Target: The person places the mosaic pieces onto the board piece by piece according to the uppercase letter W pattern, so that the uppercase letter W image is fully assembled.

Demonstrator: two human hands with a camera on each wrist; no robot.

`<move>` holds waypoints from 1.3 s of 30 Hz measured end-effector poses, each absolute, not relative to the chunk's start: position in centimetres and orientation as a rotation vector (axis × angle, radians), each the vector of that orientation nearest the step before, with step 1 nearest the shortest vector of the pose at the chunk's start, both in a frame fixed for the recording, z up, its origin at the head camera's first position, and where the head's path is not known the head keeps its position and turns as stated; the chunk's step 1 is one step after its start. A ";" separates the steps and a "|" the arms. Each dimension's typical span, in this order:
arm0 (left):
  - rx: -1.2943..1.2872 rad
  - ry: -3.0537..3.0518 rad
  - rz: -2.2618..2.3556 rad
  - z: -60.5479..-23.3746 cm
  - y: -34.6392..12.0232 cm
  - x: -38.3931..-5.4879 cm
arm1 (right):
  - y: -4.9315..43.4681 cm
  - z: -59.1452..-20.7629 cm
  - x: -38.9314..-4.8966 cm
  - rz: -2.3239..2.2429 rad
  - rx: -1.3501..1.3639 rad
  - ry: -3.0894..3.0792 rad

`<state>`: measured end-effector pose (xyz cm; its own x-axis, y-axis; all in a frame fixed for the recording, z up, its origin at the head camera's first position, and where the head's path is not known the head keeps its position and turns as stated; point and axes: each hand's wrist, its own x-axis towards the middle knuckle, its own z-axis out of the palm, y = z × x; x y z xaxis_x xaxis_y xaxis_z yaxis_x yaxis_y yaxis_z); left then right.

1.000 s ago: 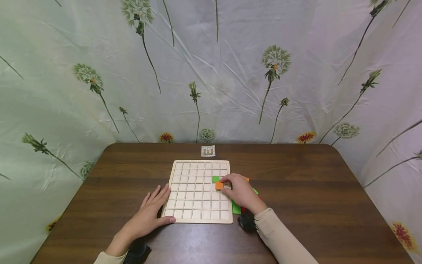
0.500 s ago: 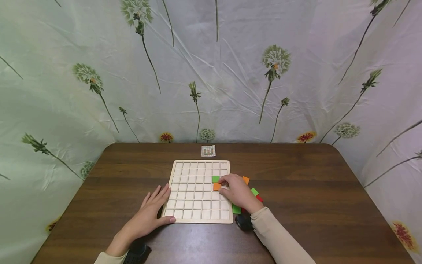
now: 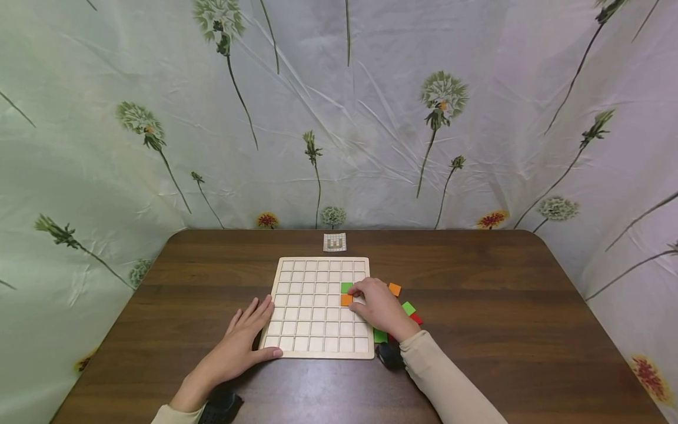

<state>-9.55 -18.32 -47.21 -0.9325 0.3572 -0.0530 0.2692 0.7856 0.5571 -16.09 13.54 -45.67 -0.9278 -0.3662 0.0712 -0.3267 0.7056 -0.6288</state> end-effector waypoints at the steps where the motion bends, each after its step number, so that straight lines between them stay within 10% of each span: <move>1: 0.498 2.820 0.844 -47.2 -18.3 -9.5 | 13.5 -45.7 -16.1 -1.028 -0.577 2.849; 39: 0.501 2.819 0.827 -47.4 -18.3 -9.7 | 20.0 -44.6 -15.5 -1.111 -0.473 2.925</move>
